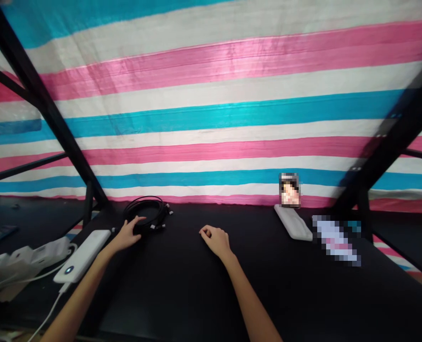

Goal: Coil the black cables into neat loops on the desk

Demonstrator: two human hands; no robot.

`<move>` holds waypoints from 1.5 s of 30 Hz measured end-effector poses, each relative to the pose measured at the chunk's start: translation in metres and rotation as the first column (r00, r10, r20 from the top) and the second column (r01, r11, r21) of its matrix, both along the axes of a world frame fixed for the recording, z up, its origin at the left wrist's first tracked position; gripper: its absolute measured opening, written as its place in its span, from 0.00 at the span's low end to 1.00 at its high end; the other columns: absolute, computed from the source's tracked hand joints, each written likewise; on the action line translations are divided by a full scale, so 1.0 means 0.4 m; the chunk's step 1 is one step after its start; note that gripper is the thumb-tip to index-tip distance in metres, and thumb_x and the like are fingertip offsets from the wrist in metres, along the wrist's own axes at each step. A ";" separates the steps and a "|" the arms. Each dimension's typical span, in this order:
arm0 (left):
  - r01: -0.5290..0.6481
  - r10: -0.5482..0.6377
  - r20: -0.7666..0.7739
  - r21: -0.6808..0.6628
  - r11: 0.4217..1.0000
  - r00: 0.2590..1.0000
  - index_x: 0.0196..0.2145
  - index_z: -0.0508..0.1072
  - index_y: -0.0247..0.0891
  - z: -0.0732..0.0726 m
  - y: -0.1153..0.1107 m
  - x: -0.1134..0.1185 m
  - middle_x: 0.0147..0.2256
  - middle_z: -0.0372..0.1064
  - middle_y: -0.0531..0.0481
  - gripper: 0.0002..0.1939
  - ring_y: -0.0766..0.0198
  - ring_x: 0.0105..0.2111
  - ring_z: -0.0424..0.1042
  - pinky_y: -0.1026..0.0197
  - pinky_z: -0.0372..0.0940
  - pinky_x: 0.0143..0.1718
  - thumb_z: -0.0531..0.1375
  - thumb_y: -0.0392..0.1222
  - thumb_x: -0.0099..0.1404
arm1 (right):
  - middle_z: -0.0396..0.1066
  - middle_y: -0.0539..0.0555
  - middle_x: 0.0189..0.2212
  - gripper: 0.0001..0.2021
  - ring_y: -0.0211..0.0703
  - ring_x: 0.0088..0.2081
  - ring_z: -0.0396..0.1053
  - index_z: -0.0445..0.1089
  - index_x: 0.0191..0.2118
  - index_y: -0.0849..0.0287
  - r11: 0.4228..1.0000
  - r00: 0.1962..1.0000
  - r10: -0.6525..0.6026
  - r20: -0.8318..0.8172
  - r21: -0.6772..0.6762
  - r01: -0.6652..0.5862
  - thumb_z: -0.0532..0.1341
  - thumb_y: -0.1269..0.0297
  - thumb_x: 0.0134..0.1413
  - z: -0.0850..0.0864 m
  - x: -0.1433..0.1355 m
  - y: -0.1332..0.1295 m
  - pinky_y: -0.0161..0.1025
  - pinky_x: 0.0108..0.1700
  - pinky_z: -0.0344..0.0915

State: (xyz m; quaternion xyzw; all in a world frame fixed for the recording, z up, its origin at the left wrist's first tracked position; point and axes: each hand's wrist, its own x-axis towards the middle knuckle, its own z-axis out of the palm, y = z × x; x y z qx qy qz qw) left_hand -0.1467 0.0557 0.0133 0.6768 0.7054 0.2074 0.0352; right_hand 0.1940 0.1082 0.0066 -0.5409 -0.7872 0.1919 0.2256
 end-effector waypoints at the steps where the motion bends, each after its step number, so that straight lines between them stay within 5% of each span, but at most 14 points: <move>1: 0.032 -0.032 0.037 0.005 0.999 0.999 0.50 0.65 0.40 0.016 0.009 0.010 0.51 0.66 0.46 0.26 0.52 0.57 0.56 0.44 0.48 0.57 0.54 0.36 0.51 | 0.71 0.45 0.24 0.11 0.37 0.29 0.68 0.73 0.33 0.49 1.000 1.000 -0.002 0.000 -0.004 0.002 0.54 0.57 0.54 0.000 0.000 -0.001 0.33 0.28 0.51; 5: -0.095 0.096 0.095 -0.011 0.995 0.991 0.43 0.72 0.38 0.050 0.052 0.059 0.48 0.69 0.44 0.19 0.53 0.51 0.64 0.53 0.54 0.53 0.52 0.48 0.58 | 0.72 0.45 0.25 0.11 0.38 0.30 0.69 0.73 0.34 0.48 1.000 1.000 -0.013 0.001 -0.013 0.013 0.54 0.57 0.54 -0.001 0.002 -0.001 0.33 0.29 0.52; 9: -0.164 0.177 0.104 -0.124 0.979 0.979 0.32 0.77 0.37 0.034 0.079 0.075 0.37 0.74 0.43 0.18 0.52 0.40 0.71 0.58 0.61 0.42 0.53 0.52 0.58 | 0.72 0.45 0.26 0.11 0.38 0.30 0.69 0.73 0.34 0.49 1.000 1.000 -0.005 -0.007 -0.017 0.005 0.53 0.58 0.54 -0.002 0.003 -0.001 0.33 0.30 0.53; 13: -0.180 0.196 0.106 -0.137 0.974 0.975 0.31 0.77 0.39 0.022 0.082 0.067 0.32 0.76 0.46 0.17 0.55 0.36 0.73 0.62 0.61 0.35 0.53 0.51 0.59 | 0.72 0.45 0.26 0.11 0.38 0.30 0.69 0.72 0.34 0.49 1.000 1.000 -0.011 -0.011 -0.009 0.011 0.53 0.58 0.54 -0.002 0.002 -0.003 0.33 0.30 0.52; 28: -0.216 0.199 0.107 0.181 0.959 0.974 0.33 0.70 0.38 0.063 0.078 0.083 0.32 0.71 0.46 0.16 0.59 0.34 0.70 0.61 0.59 0.36 0.45 0.45 0.66 | 0.72 0.45 0.25 0.10 0.38 0.30 0.68 0.72 0.35 0.49 0.999 1.000 -0.010 -0.027 -0.032 0.010 0.54 0.59 0.54 0.003 0.004 -0.010 0.32 0.29 0.52; 37: -0.404 0.290 0.308 0.426 0.809 0.906 0.39 0.72 0.34 0.187 0.079 0.031 0.29 0.71 0.47 0.20 0.63 0.27 0.69 0.65 0.59 0.32 0.44 0.46 0.65 | 0.72 0.46 0.25 0.10 0.38 0.30 0.68 0.72 0.35 0.50 1.000 1.000 0.009 -0.023 -0.023 -0.010 0.54 0.60 0.54 0.007 0.004 -0.005 0.32 0.28 0.51; 41: -0.435 0.173 0.443 0.599 0.673 0.879 0.35 0.73 0.35 0.266 0.032 0.076 0.21 0.65 0.53 0.17 0.68 0.20 0.61 0.66 0.56 0.26 0.48 0.47 0.63 | 0.72 0.46 0.26 0.10 0.38 0.30 0.68 0.73 0.35 0.49 1.000 1.000 0.007 -0.030 -0.022 -0.008 0.54 0.60 0.54 0.007 0.003 -0.005 0.32 0.28 0.52; 45: -0.428 -0.003 0.552 0.650 0.627 0.834 0.32 0.73 0.34 0.338 -0.019 0.159 0.20 0.59 0.55 0.15 0.71 0.19 0.56 0.68 0.53 0.23 0.51 0.46 0.63 | 0.73 0.47 0.28 0.12 0.40 0.31 0.69 0.73 0.35 0.50 0.999 0.994 0.013 -0.104 -0.045 -0.018 0.53 0.56 0.54 0.005 -0.001 -0.010 0.34 0.31 0.55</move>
